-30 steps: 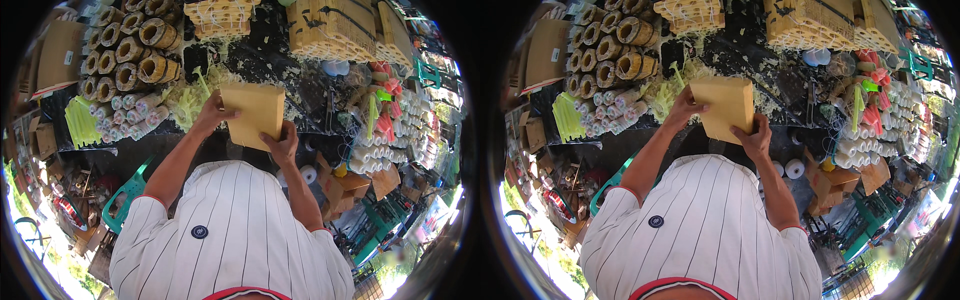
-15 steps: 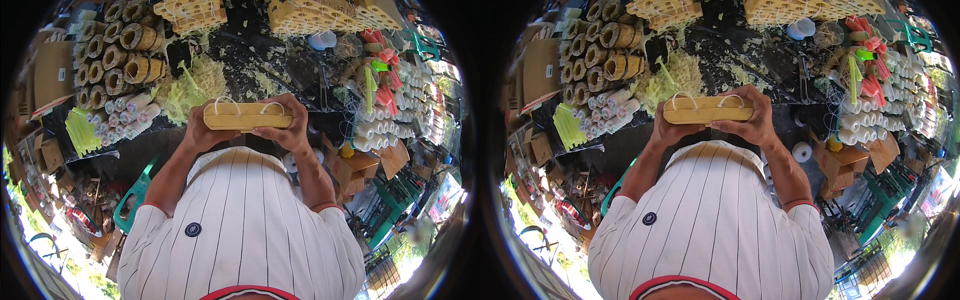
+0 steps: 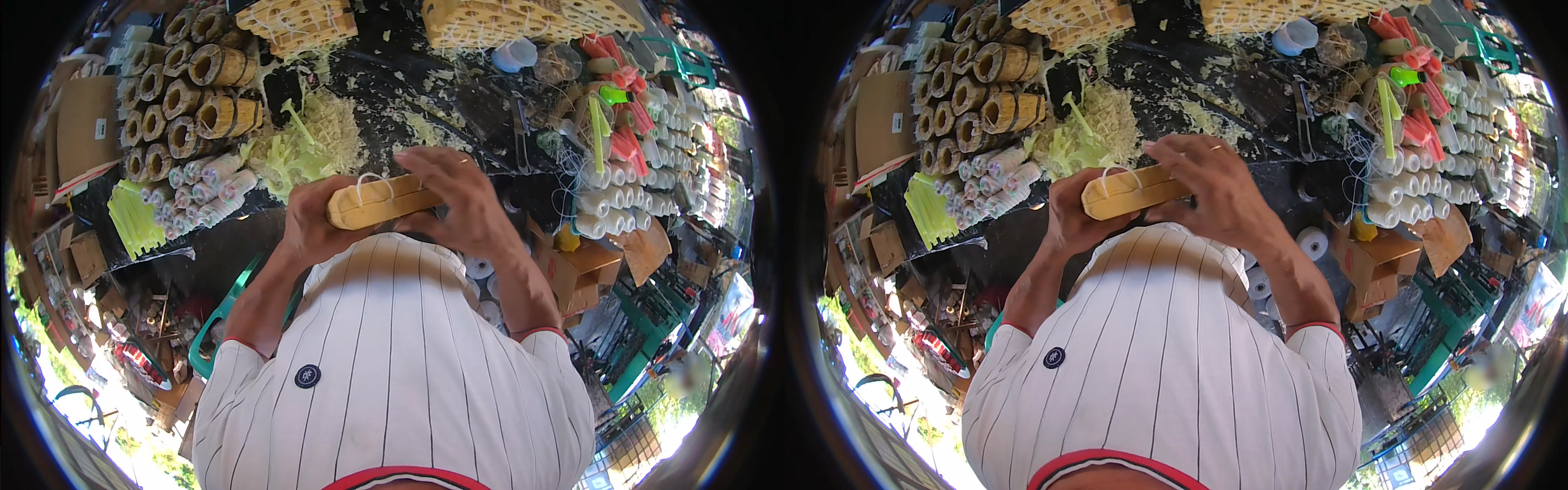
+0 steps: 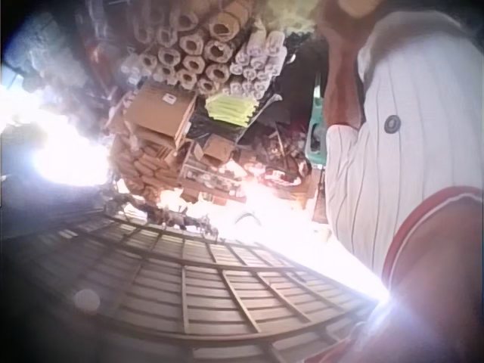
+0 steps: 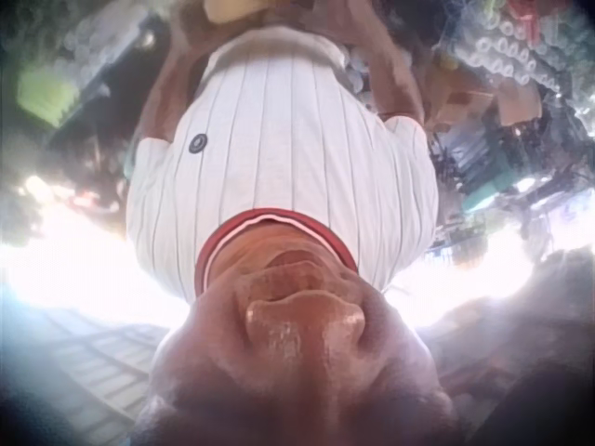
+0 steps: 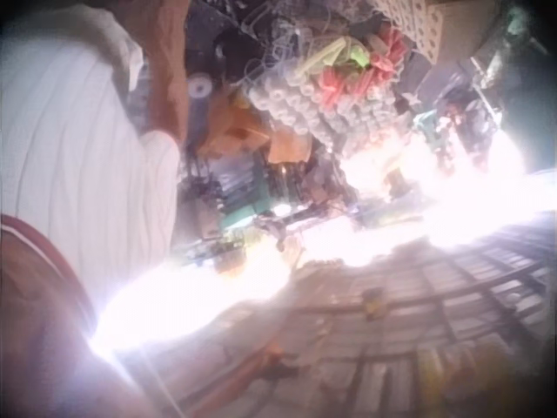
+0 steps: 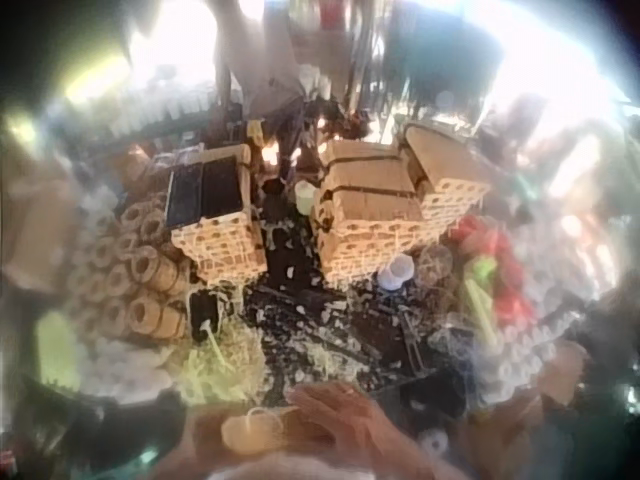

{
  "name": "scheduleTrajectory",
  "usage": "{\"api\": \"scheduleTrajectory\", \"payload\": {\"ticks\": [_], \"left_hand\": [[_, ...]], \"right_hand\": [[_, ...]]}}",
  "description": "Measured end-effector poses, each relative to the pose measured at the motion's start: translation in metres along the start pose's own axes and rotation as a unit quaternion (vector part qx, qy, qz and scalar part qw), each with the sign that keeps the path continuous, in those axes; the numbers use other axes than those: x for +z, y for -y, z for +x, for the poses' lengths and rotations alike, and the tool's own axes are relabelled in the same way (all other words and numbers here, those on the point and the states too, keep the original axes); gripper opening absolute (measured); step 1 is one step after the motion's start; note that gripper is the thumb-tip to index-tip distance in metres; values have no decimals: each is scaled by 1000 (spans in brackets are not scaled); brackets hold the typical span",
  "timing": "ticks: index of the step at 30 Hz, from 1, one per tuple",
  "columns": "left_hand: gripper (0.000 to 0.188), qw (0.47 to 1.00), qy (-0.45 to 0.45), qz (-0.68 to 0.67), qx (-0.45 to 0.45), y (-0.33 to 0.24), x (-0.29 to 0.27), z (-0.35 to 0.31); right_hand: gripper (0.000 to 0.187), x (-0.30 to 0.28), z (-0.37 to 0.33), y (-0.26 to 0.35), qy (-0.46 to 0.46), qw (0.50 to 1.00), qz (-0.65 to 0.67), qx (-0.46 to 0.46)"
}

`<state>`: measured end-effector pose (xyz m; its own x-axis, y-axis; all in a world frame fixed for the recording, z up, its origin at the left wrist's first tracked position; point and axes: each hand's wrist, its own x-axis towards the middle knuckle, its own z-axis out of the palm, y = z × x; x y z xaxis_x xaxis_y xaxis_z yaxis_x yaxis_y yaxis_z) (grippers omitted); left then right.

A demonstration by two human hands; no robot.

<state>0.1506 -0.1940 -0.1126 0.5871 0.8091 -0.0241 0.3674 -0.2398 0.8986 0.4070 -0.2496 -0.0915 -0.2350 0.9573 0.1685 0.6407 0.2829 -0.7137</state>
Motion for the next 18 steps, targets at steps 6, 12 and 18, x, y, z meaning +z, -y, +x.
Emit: {"api": "scheduleTrajectory", "payload": {"ticks": [6,12,18], "left_hand": [[49,996,-6,85,12,-16,24,-3],[58,987,-52,153,19,-46,22,-1],[60,974,15,188,-123,-47,19,-12]], "right_hand": [[92,57,-14,-18,-173,982,-60,-50],[91,30,10,-18,-231,968,-13,-98],[88,38,8,-50,-234,969,70,-45]]}}
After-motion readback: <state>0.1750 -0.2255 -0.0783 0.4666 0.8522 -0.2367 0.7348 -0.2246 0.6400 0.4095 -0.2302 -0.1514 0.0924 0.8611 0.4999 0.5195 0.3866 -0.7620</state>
